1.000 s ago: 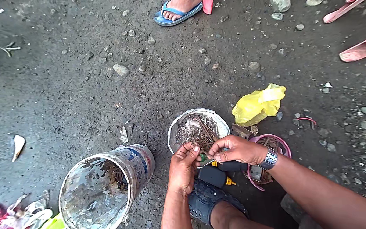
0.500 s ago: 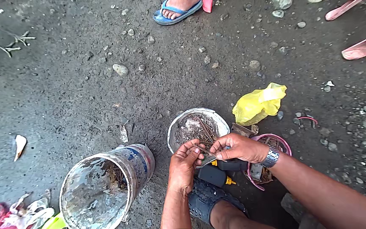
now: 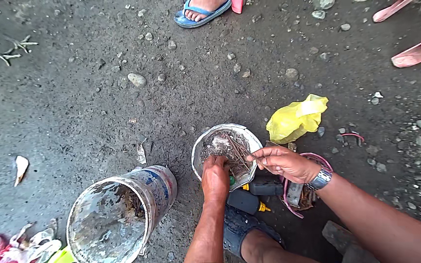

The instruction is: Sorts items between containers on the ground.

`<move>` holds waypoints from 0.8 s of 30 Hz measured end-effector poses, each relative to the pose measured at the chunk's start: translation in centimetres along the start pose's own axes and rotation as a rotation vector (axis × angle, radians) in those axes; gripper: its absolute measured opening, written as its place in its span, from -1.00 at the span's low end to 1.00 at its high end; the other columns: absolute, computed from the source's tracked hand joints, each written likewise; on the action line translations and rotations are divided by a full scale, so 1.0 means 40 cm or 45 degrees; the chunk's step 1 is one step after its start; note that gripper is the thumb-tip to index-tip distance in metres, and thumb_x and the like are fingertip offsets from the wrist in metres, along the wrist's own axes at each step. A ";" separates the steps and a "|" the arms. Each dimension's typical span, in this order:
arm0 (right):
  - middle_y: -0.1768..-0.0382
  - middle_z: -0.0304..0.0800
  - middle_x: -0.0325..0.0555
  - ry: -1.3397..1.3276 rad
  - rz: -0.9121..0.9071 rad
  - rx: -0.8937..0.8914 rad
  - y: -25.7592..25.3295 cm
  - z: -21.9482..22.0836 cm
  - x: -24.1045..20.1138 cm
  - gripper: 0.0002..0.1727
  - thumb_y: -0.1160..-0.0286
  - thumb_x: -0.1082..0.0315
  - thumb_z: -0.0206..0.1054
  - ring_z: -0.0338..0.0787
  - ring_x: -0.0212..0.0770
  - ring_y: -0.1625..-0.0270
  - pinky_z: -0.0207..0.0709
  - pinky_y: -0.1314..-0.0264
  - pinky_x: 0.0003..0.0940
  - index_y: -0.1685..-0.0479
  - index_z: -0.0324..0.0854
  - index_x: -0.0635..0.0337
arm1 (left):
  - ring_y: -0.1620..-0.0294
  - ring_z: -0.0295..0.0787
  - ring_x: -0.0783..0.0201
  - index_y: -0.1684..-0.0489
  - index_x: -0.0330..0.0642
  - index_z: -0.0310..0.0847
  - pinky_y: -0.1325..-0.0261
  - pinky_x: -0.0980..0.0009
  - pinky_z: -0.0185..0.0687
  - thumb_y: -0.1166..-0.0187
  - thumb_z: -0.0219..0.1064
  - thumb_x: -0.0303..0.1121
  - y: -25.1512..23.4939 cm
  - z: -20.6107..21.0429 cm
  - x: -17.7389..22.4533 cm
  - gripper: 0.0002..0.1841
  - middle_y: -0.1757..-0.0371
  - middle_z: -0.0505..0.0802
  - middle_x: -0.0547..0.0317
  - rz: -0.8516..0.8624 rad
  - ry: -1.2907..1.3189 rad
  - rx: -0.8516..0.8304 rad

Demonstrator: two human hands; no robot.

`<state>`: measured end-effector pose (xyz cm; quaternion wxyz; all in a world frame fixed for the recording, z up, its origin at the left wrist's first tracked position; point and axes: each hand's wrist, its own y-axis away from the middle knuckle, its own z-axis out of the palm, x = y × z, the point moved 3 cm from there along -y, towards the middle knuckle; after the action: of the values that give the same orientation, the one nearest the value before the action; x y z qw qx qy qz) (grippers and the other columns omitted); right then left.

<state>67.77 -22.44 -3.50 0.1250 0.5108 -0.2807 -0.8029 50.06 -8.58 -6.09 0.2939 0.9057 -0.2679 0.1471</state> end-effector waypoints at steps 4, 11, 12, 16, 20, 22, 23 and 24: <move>0.45 0.69 -0.24 -0.028 0.001 -0.045 -0.005 0.005 0.000 -0.71 -0.52 0.41 0.22 0.29 -0.58 0.67 0.14 0.63 -0.67 -0.07 0.82 0.12 | -0.28 0.76 0.10 0.01 0.04 0.84 -0.37 0.13 0.65 -0.62 0.36 -0.23 0.006 -0.009 0.005 -0.83 -0.04 0.88 0.16 -0.048 -0.139 -0.115; 0.36 0.75 -0.24 -0.041 -0.010 -0.110 -0.011 0.021 -0.004 -0.71 -0.58 0.42 0.20 0.27 -0.61 0.66 0.13 0.61 -0.68 -0.07 0.82 0.11 | -0.39 0.65 -0.05 -0.10 -0.10 0.74 -0.43 0.06 0.59 -0.68 0.26 -0.27 0.026 0.000 0.009 -0.78 -0.21 0.77 -0.01 -0.050 -0.172 -0.074; 0.35 0.76 -0.25 -0.045 -0.016 -0.122 -0.011 0.021 -0.004 -0.71 -0.59 0.42 0.19 0.27 -0.61 0.65 0.13 0.61 -0.68 -0.08 0.82 0.10 | -0.33 0.71 -0.01 -0.07 -0.11 0.75 -0.41 0.07 0.62 -0.67 0.28 -0.30 0.033 -0.010 0.008 -0.80 -0.14 0.81 0.01 -0.052 -0.055 -0.007; 0.32 0.76 -0.27 -0.062 -0.021 -0.170 -0.008 0.021 0.004 -0.70 -0.60 0.41 0.16 0.29 -0.63 0.63 0.15 0.59 -0.70 -0.05 0.82 0.11 | 0.15 0.86 0.36 -0.29 -0.07 0.66 -0.03 0.29 0.81 -0.64 0.37 -0.33 0.071 -0.040 0.004 -0.70 0.14 0.89 0.28 -0.107 0.627 0.099; 0.30 0.76 -0.26 -0.054 -0.019 -0.188 -0.012 0.027 0.008 -0.73 -0.60 0.39 0.21 0.30 -0.63 0.62 0.16 0.58 -0.70 -0.06 0.81 0.11 | 0.16 0.90 0.28 -0.18 -0.24 0.73 -0.02 0.31 0.87 -0.62 0.37 -0.47 0.086 -0.031 0.010 -0.77 0.12 0.93 0.11 -0.197 1.231 0.068; 0.29 0.77 -0.25 -0.042 -0.023 -0.186 -0.013 0.030 0.007 -0.75 -0.59 0.40 0.23 0.29 -0.62 0.62 0.16 0.59 -0.69 -0.06 0.81 0.11 | 0.13 0.91 0.21 0.00 -0.31 0.72 -0.05 0.27 0.87 -0.61 0.37 -0.52 0.085 -0.029 0.014 -0.88 0.10 0.92 0.02 -0.255 1.392 0.071; 0.30 0.76 -0.25 -0.032 -0.023 -0.186 -0.012 0.033 0.005 -0.75 -0.59 0.40 0.24 0.29 -0.62 0.62 0.15 0.59 -0.69 -0.06 0.80 0.11 | 0.13 0.90 0.18 0.05 -0.33 0.71 -0.04 0.26 0.86 -0.60 0.38 -0.55 0.085 -0.030 0.015 -0.90 0.11 0.91 -0.02 -0.274 1.453 0.077; 0.31 0.76 -0.25 -0.019 -0.025 -0.183 -0.011 0.037 0.001 -0.77 -0.58 0.39 0.26 0.29 -0.62 0.62 0.15 0.59 -0.69 -0.06 0.80 0.10 | 0.14 0.89 0.17 0.08 -0.33 0.71 -0.01 0.27 0.84 -0.58 0.39 -0.56 0.086 -0.033 0.015 -0.91 0.13 0.91 -0.03 -0.283 1.500 0.082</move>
<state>66.49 -21.62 -3.33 0.1514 0.4973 -0.2184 -0.8259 48.43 -10.36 -3.26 0.3790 0.7027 0.0409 0.6007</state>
